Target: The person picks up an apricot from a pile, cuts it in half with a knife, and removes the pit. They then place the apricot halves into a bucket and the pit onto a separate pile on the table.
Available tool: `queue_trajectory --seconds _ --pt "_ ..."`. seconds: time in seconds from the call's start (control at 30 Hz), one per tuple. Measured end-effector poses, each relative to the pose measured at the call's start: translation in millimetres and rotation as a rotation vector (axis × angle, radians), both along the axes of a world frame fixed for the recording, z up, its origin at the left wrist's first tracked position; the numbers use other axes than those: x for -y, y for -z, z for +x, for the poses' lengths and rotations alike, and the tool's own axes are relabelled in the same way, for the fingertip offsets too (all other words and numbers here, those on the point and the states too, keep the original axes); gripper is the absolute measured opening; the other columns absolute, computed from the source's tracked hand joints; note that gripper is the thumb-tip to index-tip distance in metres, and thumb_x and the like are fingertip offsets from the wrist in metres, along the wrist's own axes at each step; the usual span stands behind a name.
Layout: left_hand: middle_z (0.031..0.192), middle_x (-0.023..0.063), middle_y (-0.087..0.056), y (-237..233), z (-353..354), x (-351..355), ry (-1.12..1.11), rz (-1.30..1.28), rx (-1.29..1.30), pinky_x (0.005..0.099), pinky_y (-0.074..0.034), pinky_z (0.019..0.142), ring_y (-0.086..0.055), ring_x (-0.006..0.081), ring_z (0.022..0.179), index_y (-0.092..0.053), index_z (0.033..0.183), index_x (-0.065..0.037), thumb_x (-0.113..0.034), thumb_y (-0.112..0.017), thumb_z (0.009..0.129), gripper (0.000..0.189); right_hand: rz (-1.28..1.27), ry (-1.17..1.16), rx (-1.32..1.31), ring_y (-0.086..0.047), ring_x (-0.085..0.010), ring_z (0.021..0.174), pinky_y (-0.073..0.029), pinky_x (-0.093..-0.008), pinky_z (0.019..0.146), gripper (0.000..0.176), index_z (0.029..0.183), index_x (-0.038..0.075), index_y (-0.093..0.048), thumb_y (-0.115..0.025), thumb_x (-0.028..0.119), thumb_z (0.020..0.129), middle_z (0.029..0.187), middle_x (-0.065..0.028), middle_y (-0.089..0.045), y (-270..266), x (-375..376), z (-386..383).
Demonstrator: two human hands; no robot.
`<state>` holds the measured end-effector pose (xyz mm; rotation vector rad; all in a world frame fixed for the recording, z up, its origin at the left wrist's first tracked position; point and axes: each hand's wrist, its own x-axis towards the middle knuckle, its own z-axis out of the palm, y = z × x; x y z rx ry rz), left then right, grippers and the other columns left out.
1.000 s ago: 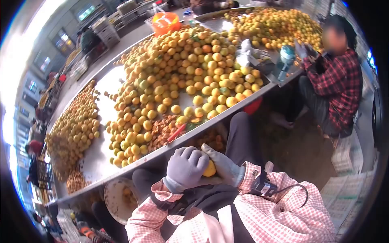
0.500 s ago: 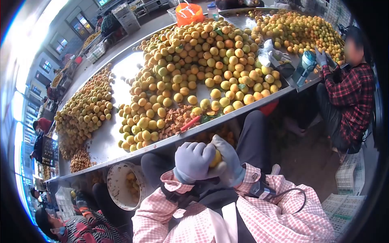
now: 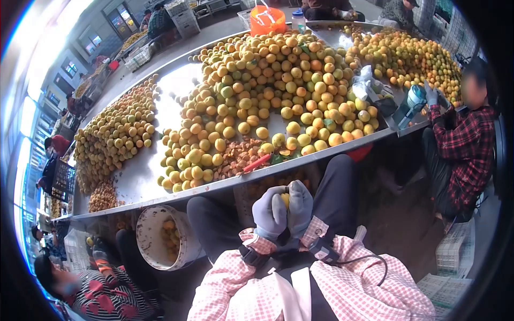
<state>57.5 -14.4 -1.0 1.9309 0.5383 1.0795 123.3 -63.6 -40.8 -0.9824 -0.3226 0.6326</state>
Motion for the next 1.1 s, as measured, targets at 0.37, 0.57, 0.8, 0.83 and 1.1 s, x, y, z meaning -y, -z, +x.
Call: queue_trajectory --seconds 0.37,0.57,0.8,0.83,1.1 --pt "0.074 0.016 -0.062 5 -9 -18 0.119 0.391 -0.439 0.0431 -0.048 0.057 -0.062 0.0353 0.066 -0.058 0.097 -0.005 -0.052 -0.071 0.073 0.054 -0.255 -0.672 -0.477 -0.057 -0.0078 0.079 -0.048 -0.025 0.067 0.042 0.112 0.014 -0.055 -0.053 0.051 0.093 0.092 -0.0006 -0.058 3 16 34" --pt "0.079 0.0119 -0.059 -27 -5 -34 0.209 0.73 -0.331 0.0444 -0.044 0.068 -0.058 0.0332 0.073 -0.052 0.084 -0.005 -0.065 -0.068 0.064 0.066 -0.063 -0.574 -0.509 -0.053 -0.005 0.069 -0.048 -0.0218 0.062 0.029 0.11 0.015 -0.056 -0.039 0.037 0.102 0.09 0.0019 -0.056 -34 17 20" --pt "0.091 0.0174 -0.059 -35 -11 -43 0.211 0.84 -0.258 0.05 -0.045 0.078 -0.057 0.0384 0.086 -0.057 0.096 -0.001 -0.067 -0.058 0.075 0.069 0.453 -0.034 0.747 -0.051 -0.0063 0.093 -0.042 -0.0227 0.085 0.021 0.111 0.011 -0.056 -0.043 0.024 0.101 0.106 0.0012 -0.055 -7 1 22" --pt "0.092 0.0171 -0.059 -49 -10 -35 0.218 0.885 -0.26 0.0505 -0.044 0.08 -0.057 0.0379 0.088 -0.057 0.096 -0.002 -0.067 -0.059 0.074 0.068 0.569 -0.116 0.674 -0.05 -0.0065 0.096 -0.041 -0.0228 0.088 0.021 0.112 0.01 -0.055 -0.044 0.023 0.1 0.108 0.0011 -0.055 -18 18 18" --pt "0.074 0.0107 -0.058 -74 4 -29 0.325 1.05 -0.31 0.0424 -0.044 0.068 -0.058 0.0307 0.072 -0.055 0.078 -0.006 -0.067 -0.069 0.06 0.064 -0.076 0.013 1.002 -0.052 -0.0095 0.102 -0.042 -0.0241 0.093 0.025 0.12 0.01 -0.053 -0.04 0.018 0.1 0.111 -0.0012 -0.056 6 9 14"
